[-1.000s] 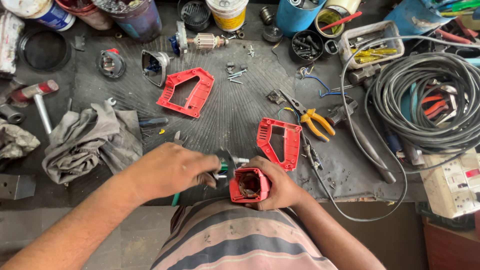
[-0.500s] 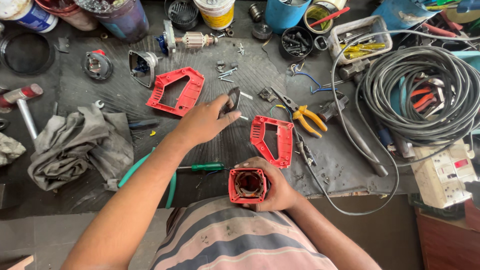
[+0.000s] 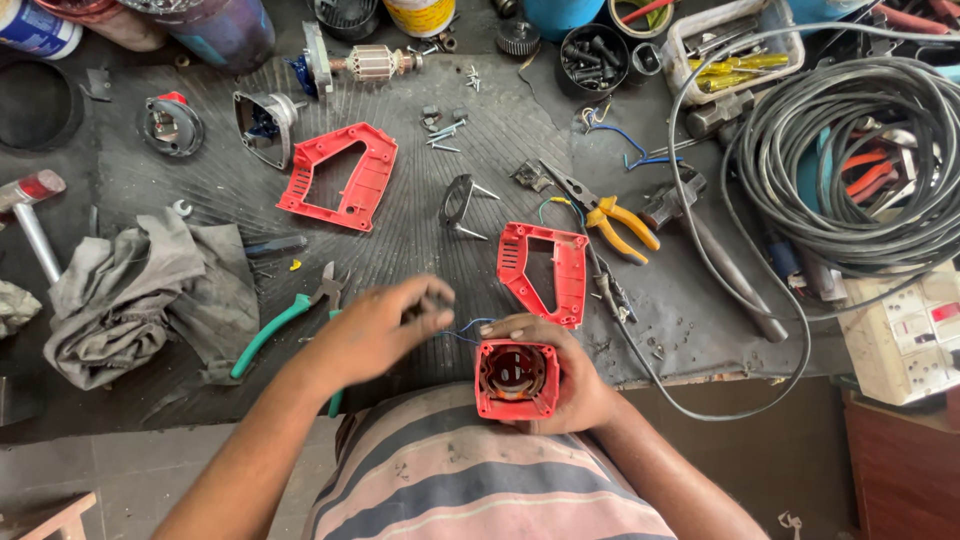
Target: The person disassembles a red power tool on a cluttered workbench. They unscrew screws with a screwdriver, pull the motor and armature out of the housing, pry open the red plastic casing by hand, and use a file and pliers on the separated housing parts.
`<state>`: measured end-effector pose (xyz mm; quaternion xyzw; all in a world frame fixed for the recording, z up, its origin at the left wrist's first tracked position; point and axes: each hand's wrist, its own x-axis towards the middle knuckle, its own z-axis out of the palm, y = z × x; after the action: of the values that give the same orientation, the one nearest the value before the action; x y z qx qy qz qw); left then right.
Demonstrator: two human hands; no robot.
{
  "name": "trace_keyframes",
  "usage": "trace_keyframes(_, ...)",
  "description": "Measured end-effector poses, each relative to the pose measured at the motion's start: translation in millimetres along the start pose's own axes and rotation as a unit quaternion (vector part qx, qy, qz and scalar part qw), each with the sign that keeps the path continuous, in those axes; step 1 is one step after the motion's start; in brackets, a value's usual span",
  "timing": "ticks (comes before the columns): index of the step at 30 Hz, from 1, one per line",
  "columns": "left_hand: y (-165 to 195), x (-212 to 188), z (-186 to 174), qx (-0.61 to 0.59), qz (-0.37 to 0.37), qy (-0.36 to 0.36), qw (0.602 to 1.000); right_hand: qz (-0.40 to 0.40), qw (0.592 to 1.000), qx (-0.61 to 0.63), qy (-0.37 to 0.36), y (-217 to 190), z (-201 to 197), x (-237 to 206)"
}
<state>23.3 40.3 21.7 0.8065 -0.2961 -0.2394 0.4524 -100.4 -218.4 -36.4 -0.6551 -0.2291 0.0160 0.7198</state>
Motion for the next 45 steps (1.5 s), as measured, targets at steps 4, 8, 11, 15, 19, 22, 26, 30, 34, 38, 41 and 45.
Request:
trace_keyframes(4,-5.6,-26.5,13.3,-0.048,-0.160,-0.101,0.981,-0.075,0.995,-0.064,-0.023,-19.8,-2.5,19.0)
trace_keyframes(8,-19.0,-39.1,26.2,-0.218,-0.166,-0.106,0.956,-0.101,0.982,-0.149,-0.049,-36.7,-0.2,40.2)
trace_keyframes(11,-27.1,-41.1,34.7,-0.366,-0.180,-0.110,0.906,-0.100,0.972,-0.201,-0.072,-44.7,6.1,50.2)
trace_keyframes(15,-25.5,-40.1,49.8,-0.498,-0.234,-0.062,0.833,-0.077,0.966,-0.233,-0.086,-48.2,14.7,52.1)
trace_keyframes(19,-15.1,-40.8,62.8,-0.509,-0.228,-0.017,0.830,-0.010,0.985,-0.160,-0.070,-42.1,17.1,38.6)
trace_keyframes(22,-8.5,-42.5,66.7,-0.513,-0.258,-0.001,0.819,0.047,0.996,-0.061,-0.037,-32.1,18.2,20.4)
trace_keyframes(26,-5.4,-46.3,70.0,-0.488,-0.273,-0.013,0.829,0.059,0.997,0.042,0.010,-20.3,23.0,-2.6)
trace_keyframes(30,-7.4,-56.0,79.1,-0.470,-0.273,-0.049,0.838,0.062,0.997,0.037,0.018,-23.9,30.1,-13.2)
trace_keyframes(34,-10.1,-69.4,87.7,-0.553,-0.195,-0.063,0.807,0.063,0.997,0.030,0.013,-39.5,39.0,-14.1)
trace_keyframes(38,-7.8,-72.8,79.4,-0.508,-0.093,-0.032,0.856,0.142,0.925,0.347,0.067,-51.9,48.6,-20.3)
trace_keyframes(41,0.3,-67.6,63.1,-0.377,0.021,-0.020,0.926,0.306,0.871,0.374,0.089,-51.4,51.4,-30.1)
trace_keyframes(45,9.5,-57.1,45.1,-0.149,0.102,0.050,0.982,0.330,0.862,0.374,0.091,-32.4,56.5,-39.5)
